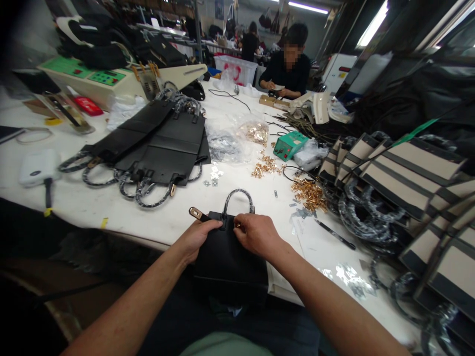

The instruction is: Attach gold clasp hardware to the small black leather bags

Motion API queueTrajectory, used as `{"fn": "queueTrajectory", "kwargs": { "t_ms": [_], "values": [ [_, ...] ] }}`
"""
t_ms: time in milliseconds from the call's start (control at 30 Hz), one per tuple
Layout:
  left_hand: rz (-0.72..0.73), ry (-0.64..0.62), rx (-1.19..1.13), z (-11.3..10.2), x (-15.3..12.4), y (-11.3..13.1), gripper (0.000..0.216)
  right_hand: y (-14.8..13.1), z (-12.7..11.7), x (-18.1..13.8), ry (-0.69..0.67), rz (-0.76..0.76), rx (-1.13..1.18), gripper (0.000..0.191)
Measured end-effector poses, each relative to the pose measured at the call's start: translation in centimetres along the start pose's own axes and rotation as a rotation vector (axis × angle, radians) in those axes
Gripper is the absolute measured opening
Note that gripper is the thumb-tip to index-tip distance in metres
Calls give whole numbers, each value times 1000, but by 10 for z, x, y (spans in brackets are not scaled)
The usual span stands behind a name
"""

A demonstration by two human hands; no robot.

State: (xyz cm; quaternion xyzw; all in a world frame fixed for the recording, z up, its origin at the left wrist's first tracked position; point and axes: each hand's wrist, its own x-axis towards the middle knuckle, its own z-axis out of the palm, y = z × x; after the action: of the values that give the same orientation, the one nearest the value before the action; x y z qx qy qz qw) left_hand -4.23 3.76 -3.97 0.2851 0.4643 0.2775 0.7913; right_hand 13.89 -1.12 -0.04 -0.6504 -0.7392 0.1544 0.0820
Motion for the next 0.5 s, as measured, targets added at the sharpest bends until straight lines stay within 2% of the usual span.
{"fn": "queueTrajectory", "kwargs": {
  "t_ms": [233,500],
  "values": [
    [19,-13,2,1,-2,1,18,0,1,-1,27,-27,38,16],
    [25,-10,31,-1,1,-1,17,2,3,2,-16,-28,-9,14]
  ]
}}
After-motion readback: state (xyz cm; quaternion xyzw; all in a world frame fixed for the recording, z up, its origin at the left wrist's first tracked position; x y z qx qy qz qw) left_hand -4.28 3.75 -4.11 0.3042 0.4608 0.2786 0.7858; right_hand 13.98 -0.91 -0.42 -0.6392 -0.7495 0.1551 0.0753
